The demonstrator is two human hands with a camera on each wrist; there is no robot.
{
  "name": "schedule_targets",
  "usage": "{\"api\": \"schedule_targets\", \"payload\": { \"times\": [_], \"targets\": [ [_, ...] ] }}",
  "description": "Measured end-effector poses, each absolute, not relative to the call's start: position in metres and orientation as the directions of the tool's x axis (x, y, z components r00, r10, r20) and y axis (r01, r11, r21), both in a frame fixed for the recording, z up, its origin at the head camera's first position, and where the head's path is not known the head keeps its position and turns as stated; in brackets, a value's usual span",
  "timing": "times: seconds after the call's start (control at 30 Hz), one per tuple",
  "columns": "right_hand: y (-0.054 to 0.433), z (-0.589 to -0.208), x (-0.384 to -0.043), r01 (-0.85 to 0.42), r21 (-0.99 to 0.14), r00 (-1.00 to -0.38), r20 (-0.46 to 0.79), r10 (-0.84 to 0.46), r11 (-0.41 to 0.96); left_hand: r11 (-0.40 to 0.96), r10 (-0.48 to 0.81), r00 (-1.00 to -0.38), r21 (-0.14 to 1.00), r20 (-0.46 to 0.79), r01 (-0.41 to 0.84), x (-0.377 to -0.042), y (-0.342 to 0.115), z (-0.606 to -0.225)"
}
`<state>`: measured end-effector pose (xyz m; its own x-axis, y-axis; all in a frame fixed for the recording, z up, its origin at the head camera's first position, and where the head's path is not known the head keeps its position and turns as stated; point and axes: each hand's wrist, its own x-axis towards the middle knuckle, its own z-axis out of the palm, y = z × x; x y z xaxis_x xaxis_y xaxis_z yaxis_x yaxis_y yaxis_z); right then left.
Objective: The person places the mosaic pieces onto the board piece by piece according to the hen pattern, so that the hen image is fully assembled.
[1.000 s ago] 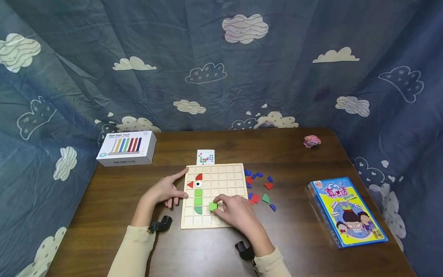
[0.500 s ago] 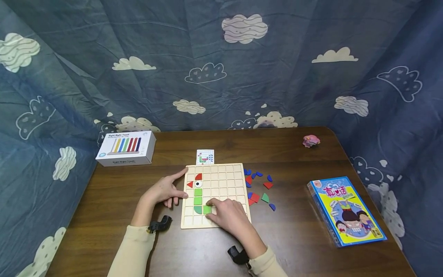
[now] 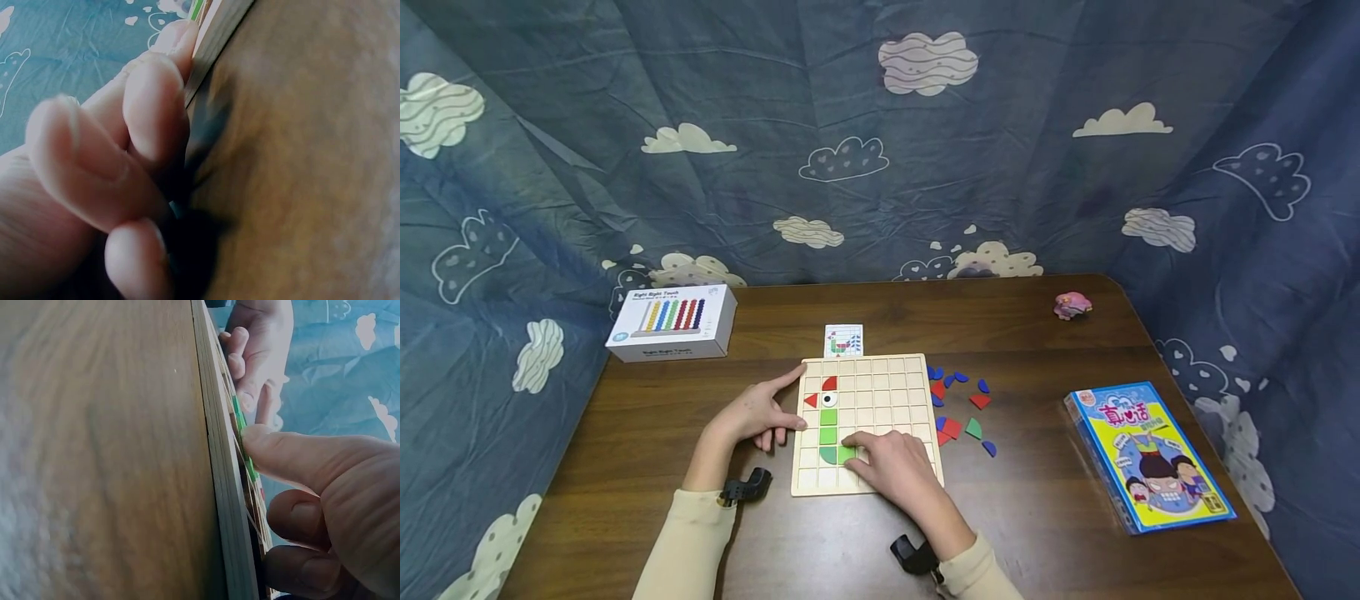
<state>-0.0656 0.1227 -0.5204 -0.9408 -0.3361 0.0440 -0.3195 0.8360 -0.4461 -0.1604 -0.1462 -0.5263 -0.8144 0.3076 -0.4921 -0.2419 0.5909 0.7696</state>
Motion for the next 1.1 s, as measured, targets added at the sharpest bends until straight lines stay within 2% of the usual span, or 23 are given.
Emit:
{"api": "schedule_targets", "payload": {
  "times": [0.17,0.27,0.37,0.5,0.57,1.1],
  "targets": [
    [0.148,-0.514,-0.072,-0.304,-0.581,-0.939,0.047,-0.342,0.755,0.589,0.312,-0.815,0.773,-0.489,-0.238,-0.161,-0.145,-0.526],
    [0.192,-0.509,-0.079,-0.281,-0.678,-0.941,0.056,-0.334,0.68,0.581,0.312,-0.811,0.775,-0.495,-0.249,-0.161,-0.145,-0.526],
    [0.245,-0.507,-0.084,-0.194,-0.714,-0.955,-0.02,-0.297,0.673,0.583,0.312,-0.809,0.773,-0.498,-0.251,-0.161,-0.145,-0.525],
    [0.296,-0.509,-0.086,-0.024,-0.679,-0.954,-0.204,-0.22,0.734,0.587,0.31,-0.81,0.771,-0.497,-0.248,-0.16,-0.146,-0.524],
    [0.308,-0.511,-0.087,0.016,-0.659,-0.948,-0.249,-0.198,0.752,0.588,0.309,-0.812,0.771,-0.495,-0.247,-0.16,-0.146,-0.523],
    [0.304,-0.517,-0.09,-0.008,-0.536,-0.965,-0.216,-0.147,0.844,0.581,0.314,-0.815,0.777,-0.487,-0.24,-0.159,-0.146,-0.524]
  ]
}}
